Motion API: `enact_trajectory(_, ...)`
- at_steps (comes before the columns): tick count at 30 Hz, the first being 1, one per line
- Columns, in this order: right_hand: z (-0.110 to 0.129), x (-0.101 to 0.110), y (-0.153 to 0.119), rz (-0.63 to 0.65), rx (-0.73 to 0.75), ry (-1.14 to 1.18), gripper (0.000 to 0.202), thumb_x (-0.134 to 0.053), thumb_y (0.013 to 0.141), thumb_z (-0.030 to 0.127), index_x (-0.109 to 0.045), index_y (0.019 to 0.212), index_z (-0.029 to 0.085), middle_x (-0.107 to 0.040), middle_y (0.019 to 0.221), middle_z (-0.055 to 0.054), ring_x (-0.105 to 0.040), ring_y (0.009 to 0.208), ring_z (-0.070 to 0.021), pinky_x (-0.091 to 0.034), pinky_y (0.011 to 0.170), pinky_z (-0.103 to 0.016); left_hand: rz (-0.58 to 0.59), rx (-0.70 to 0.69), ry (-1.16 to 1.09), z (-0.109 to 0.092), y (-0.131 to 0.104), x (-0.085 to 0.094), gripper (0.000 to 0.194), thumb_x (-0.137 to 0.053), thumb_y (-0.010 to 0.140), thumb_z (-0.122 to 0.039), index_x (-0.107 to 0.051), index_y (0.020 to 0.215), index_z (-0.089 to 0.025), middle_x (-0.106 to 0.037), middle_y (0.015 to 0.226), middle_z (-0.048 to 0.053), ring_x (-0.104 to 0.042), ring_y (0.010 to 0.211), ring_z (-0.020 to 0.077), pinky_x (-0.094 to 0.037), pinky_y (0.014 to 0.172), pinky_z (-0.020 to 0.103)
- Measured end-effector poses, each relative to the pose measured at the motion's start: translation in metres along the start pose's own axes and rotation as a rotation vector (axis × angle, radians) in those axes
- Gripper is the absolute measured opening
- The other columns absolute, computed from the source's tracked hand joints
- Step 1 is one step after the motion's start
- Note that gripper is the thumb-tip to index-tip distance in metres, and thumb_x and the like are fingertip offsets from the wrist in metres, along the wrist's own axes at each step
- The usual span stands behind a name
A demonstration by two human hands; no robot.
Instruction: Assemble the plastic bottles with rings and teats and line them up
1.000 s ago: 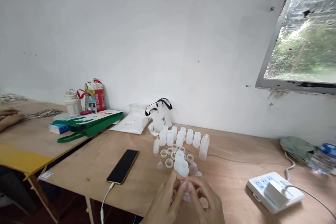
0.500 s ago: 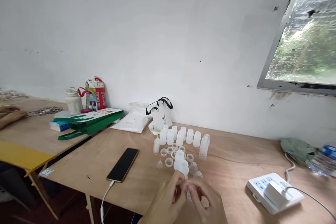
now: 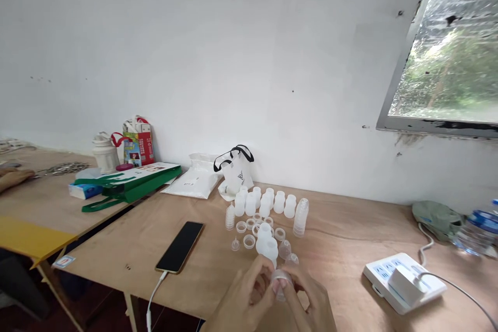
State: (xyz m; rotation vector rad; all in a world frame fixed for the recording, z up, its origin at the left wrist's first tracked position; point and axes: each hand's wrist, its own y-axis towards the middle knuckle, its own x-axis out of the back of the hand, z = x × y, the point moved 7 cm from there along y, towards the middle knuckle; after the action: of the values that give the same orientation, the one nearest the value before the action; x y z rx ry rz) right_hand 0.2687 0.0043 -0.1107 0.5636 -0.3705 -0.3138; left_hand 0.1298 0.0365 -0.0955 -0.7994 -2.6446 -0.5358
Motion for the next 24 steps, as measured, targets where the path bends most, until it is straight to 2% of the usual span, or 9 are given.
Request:
enact_trajectory(3, 0.008, 0.002, 0.001, -0.001, 0.066, -0.019, 0.038, -0.054, 0.099, 0.052, -0.073, 0.082, 0.025, -0.063, 0.059, 0.0, -0.061, 0.054, -0.0159, -0.051, 0.054, -0.021, -0.024, -0.032, 0.041, 0.001, 0.0, 0.001, 0.033, -0.043, 0.104, -0.051, -0.056, 0.097, -0.021, -0.065, 0.086, 0.0, -0.059, 0.074, 0.0128, -0.045, 0.071, 0.021)
enact_trajectory(5, 0.01, 0.002, 0.0, -0.045, 0.071, -0.01, 0.036, -0.055, 0.099, 0.052, -0.075, 0.085, 0.025, -0.067, 0.064, -0.001, -0.063, 0.057, -0.0167, -0.053, 0.057, -0.022, -0.072, -0.039, 0.056, 0.003, -0.001, 0.0, 0.03, -0.046, 0.103, -0.049, -0.057, 0.095, -0.022, -0.066, 0.084, 0.0, -0.06, 0.073, 0.013, -0.046, 0.073, 0.022)
enact_trajectory(8, 0.004, -0.001, -0.004, -0.126, -0.001, 0.045, 0.034, -0.06, 0.096, 0.054, -0.078, 0.1, 0.026, -0.073, 0.072, -0.002, -0.064, 0.055, -0.0162, -0.054, 0.056, -0.022, -0.174, -0.009, 0.014, 0.007, -0.002, 0.0, 0.03, -0.049, 0.101, -0.05, -0.057, 0.096, -0.022, -0.066, 0.084, 0.0, -0.062, 0.072, 0.0132, -0.048, 0.073, 0.023)
enact_trajectory(10, -0.003, -0.005, -0.007, -0.156, -0.069, 0.082, 0.035, -0.062, 0.095, 0.055, -0.077, 0.105, 0.025, -0.073, 0.071, -0.001, -0.062, 0.051, -0.0149, -0.053, 0.05, -0.021, -0.216, 0.006, -0.084, 0.01, -0.002, -0.002, 0.035, -0.048, 0.101, -0.056, -0.056, 0.096, -0.022, -0.066, 0.086, 0.001, -0.063, 0.072, 0.0134, -0.049, 0.07, 0.022)
enact_trajectory(12, -0.007, -0.008, -0.009, -0.176, -0.1, 0.094, 0.036, -0.061, 0.096, 0.055, -0.077, 0.105, 0.025, -0.072, 0.067, -0.001, -0.061, 0.048, -0.0143, -0.051, 0.047, -0.021, -0.217, -0.003, -0.184, 0.011, 0.0, -0.006, 0.04, -0.048, 0.099, -0.061, -0.054, 0.095, -0.021, -0.065, 0.088, 0.002, -0.065, 0.072, 0.0134, -0.05, 0.067, 0.021)
enact_trajectory(14, -0.006, -0.006, -0.01, -0.206, -0.074, 0.074, 0.036, -0.059, 0.097, 0.054, -0.077, 0.103, 0.024, -0.073, 0.069, -0.002, -0.064, 0.051, -0.015, -0.053, 0.05, -0.021, -0.199, -0.018, -0.226, 0.011, 0.002, -0.008, 0.041, -0.049, 0.099, -0.062, -0.053, 0.093, -0.021, -0.065, 0.086, 0.002, -0.064, 0.07, 0.0129, -0.05, 0.065, 0.021)
enact_trajectory(17, -0.001, -0.002, -0.009, -0.215, 0.015, 0.019, 0.033, -0.059, 0.098, 0.051, -0.078, 0.097, 0.023, -0.074, 0.072, -0.003, -0.068, 0.058, -0.016, -0.056, 0.057, -0.021, -0.146, -0.041, -0.132, 0.009, 0.003, -0.009, 0.035, -0.051, 0.1, -0.055, -0.053, 0.09, -0.021, -0.064, 0.081, 0.0, -0.062, 0.069, 0.0125, -0.05, 0.066, 0.021)
enact_trajectory(21, 0.001, -0.001, -0.006, -0.157, 0.069, -0.006, 0.03, -0.059, 0.098, 0.048, -0.077, 0.093, 0.024, -0.07, 0.068, -0.001, -0.063, 0.055, -0.014, -0.051, 0.053, -0.02, -0.111, -0.035, 0.036, 0.005, 0.002, -0.003, 0.023, -0.051, 0.1, -0.041, -0.057, 0.09, -0.021, -0.068, 0.085, 0.001, -0.063, 0.078, 0.0141, -0.051, 0.077, 0.022)
enact_trajectory(24, -0.003, -0.003, -0.005, -0.135, 0.039, 0.013, 0.03, -0.06, 0.098, 0.048, -0.078, 0.097, 0.025, -0.071, 0.07, -0.001, -0.063, 0.057, -0.0145, -0.051, 0.053, -0.021, -0.139, -0.015, 0.04, 0.006, 0.001, 0.001, 0.027, -0.049, 0.101, -0.046, -0.058, 0.092, -0.022, -0.07, 0.087, 0.001, -0.064, 0.08, 0.0152, -0.051, 0.078, 0.023)
